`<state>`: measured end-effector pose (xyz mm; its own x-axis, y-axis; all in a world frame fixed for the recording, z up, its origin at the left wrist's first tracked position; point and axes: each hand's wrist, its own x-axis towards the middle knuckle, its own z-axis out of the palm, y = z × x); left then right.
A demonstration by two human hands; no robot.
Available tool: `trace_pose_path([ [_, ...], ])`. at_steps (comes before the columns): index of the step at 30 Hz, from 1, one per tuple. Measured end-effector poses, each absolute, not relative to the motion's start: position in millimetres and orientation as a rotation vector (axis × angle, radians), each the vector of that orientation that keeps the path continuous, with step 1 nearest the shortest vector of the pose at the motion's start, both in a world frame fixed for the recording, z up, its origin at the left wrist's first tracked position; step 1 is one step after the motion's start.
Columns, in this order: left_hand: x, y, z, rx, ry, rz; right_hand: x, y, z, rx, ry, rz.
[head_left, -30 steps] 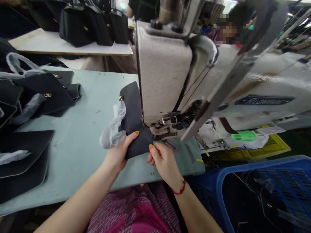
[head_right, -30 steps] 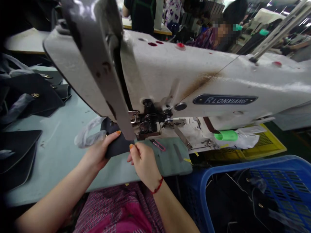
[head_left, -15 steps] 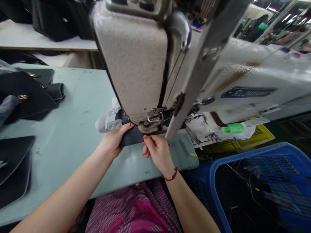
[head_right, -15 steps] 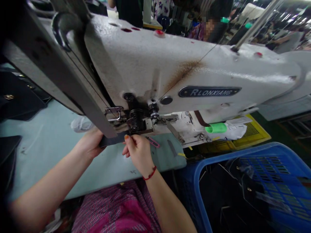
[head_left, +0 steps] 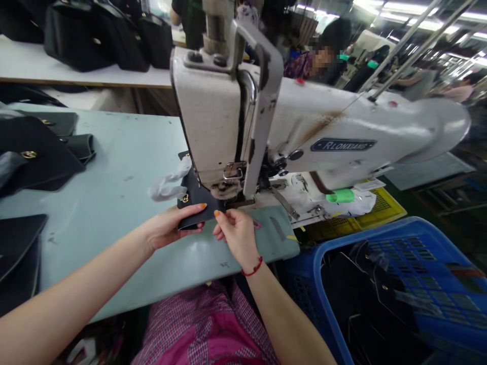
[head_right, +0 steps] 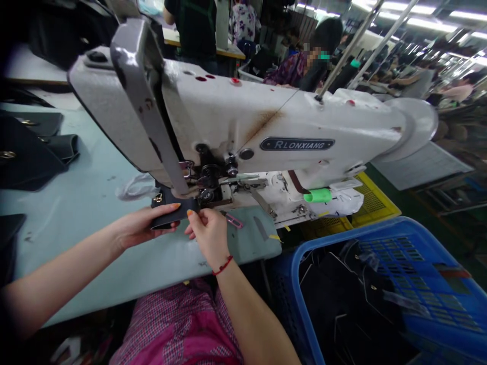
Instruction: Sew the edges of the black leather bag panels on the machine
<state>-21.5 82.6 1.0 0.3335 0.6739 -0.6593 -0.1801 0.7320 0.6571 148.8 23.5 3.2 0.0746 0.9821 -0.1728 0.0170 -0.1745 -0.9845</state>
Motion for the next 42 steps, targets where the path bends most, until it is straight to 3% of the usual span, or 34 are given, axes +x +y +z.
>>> trace_pose_path([
  [26, -21, 99, 11, 0.9, 1.119, 0.783, 122, 28, -5, -1.311, -0.904, 1.37],
  [42, -17, 90, 10, 0.812, 1.201, 0.917, 114, 38, -10, -1.298, -0.854, 1.367],
])
